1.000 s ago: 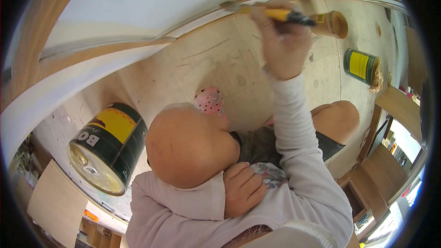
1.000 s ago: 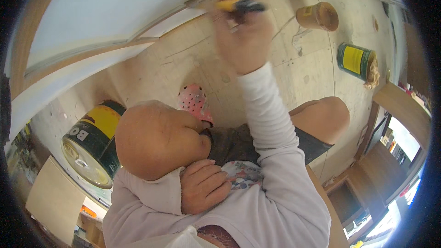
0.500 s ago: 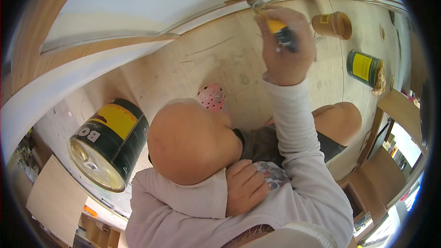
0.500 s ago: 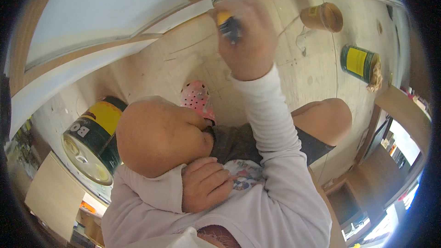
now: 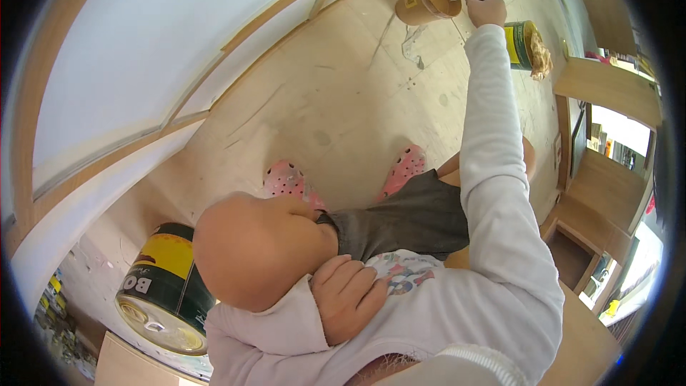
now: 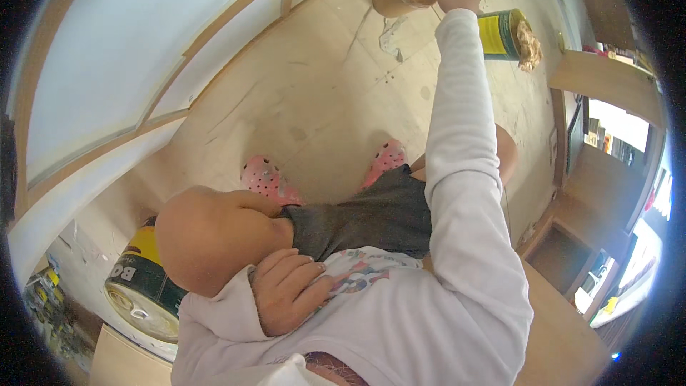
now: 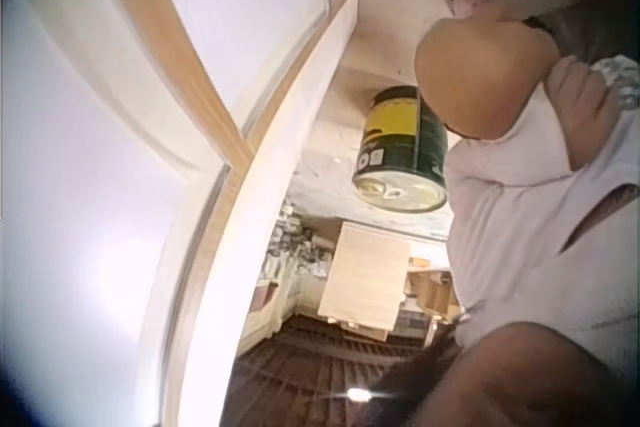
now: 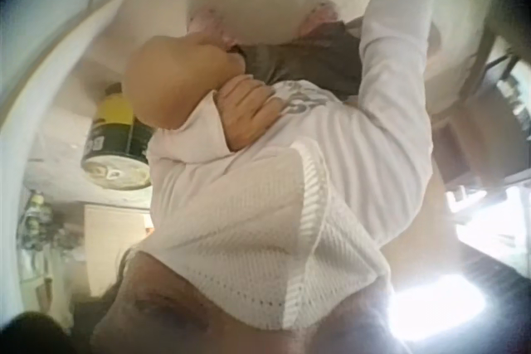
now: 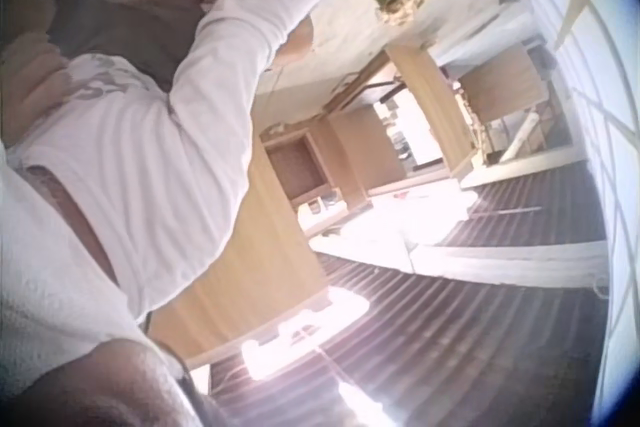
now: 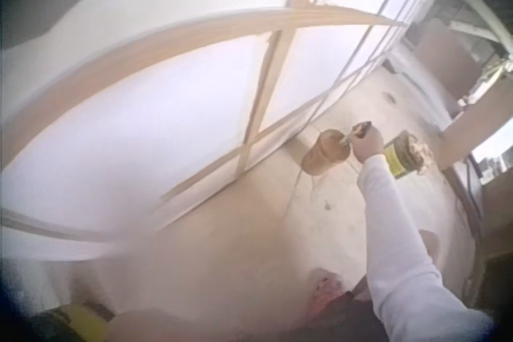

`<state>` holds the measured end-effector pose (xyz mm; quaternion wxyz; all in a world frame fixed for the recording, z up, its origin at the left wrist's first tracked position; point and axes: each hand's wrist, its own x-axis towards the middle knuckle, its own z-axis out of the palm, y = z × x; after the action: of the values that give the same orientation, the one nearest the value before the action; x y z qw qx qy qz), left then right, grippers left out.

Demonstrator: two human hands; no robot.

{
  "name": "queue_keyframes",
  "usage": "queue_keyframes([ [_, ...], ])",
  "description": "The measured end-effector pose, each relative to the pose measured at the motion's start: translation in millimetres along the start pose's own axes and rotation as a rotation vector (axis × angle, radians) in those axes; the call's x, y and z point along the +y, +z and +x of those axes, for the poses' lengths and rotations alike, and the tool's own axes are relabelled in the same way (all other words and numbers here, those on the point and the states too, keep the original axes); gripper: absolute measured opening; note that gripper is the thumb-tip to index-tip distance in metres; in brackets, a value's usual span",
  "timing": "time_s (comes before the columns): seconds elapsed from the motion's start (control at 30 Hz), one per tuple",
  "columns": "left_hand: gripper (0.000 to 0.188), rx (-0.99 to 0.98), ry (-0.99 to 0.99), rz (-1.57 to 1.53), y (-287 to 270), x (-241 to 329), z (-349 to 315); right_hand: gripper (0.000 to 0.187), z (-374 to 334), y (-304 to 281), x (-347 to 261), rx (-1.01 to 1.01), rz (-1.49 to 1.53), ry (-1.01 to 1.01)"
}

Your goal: The user is staining a wood frame with a brush and a rag.

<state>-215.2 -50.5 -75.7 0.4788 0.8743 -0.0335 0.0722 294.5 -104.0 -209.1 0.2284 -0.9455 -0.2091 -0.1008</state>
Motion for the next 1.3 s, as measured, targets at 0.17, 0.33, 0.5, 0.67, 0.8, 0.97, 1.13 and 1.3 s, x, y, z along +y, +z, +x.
queue_keyframes([
  [0.17,0.028,0.02,-0.008,0.046,7.4,6.6,5.5,0.036,6.4,18.0,22.5,-0.139,-0.06,0.005],
  [0.33,0.029,0.003,-0.019,0.066,12.2,10.8,11.2,0.035,6.8,34.1,29.1,-0.164,-0.224,0.024],
  [0.5,0.03,-0.034,-0.026,0.068,13.4,11.3,15.4,0.037,11.7,25.4,40.5,-0.139,-0.036,0.006],
  [0.67,0.03,-0.049,-0.025,0.054,14.7,10.7,19.8,0.03,6.6,-3.3,43.8,-0.098,0.669,0.374],
  [0.8,0.03,-0.069,-0.013,0.051,14.2,10.3,23.3,0.026,-1.2,-8.5,60.7,-0.006,0.972,0.586],
  [0.97,0.03,-0.044,-0.003,0.036,14.9,11.0,25.7,0.024,3.0,1.3,100.4,0.024,0.527,0.488],
  [1.13,0.029,-0.019,-0.051,0.045,15.0,9.8,16.5,0.031,-14.0,-21.1,79.4,0.005,0.996,0.286],
  [1.3,0.028,-0.05,-0.026,0.038,19.3,9.4,9.4,0.013,-76.7,-46.7,-32.4,-0.31,1.844,0.276],
])
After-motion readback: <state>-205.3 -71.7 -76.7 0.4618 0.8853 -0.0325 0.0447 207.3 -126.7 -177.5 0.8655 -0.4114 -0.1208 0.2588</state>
